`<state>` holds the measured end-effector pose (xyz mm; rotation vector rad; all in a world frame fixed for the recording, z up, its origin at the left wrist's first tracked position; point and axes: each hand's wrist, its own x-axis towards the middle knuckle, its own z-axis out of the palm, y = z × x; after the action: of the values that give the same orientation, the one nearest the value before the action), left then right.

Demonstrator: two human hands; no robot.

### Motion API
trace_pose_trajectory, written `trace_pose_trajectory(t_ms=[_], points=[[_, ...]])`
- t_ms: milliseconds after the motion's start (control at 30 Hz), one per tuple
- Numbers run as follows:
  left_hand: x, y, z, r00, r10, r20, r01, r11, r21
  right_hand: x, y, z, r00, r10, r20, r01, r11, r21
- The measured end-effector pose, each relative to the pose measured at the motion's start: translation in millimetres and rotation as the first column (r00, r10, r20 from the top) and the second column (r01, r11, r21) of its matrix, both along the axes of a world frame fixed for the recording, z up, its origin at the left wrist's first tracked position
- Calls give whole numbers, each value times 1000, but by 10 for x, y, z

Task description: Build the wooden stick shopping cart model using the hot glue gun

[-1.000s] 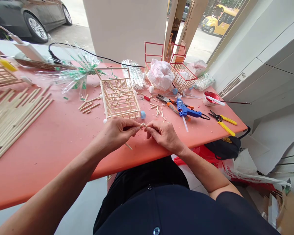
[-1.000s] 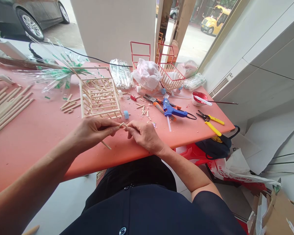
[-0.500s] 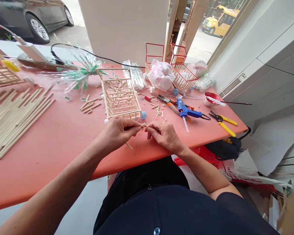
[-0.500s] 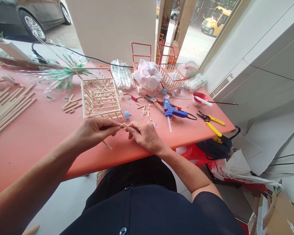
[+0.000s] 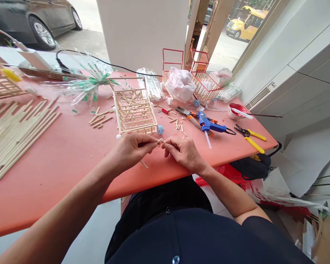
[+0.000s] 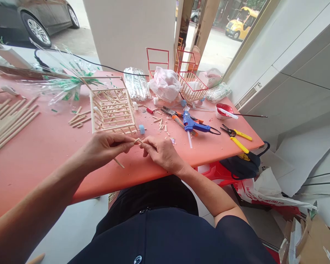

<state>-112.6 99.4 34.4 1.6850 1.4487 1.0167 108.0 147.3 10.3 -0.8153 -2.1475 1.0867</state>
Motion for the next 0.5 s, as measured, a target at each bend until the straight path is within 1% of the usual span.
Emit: trace_pose_trajectory(t_ms=[233,500], points=[[-12,5,-36,1000,-14,-4,14,1000,3,3,-2,0,1000,10,-23,-10,1000,17],[-9,-3,-32,1000,-3,-5,3,1000,-6,1,-6,23,1000,-6,16,5,1000,7]])
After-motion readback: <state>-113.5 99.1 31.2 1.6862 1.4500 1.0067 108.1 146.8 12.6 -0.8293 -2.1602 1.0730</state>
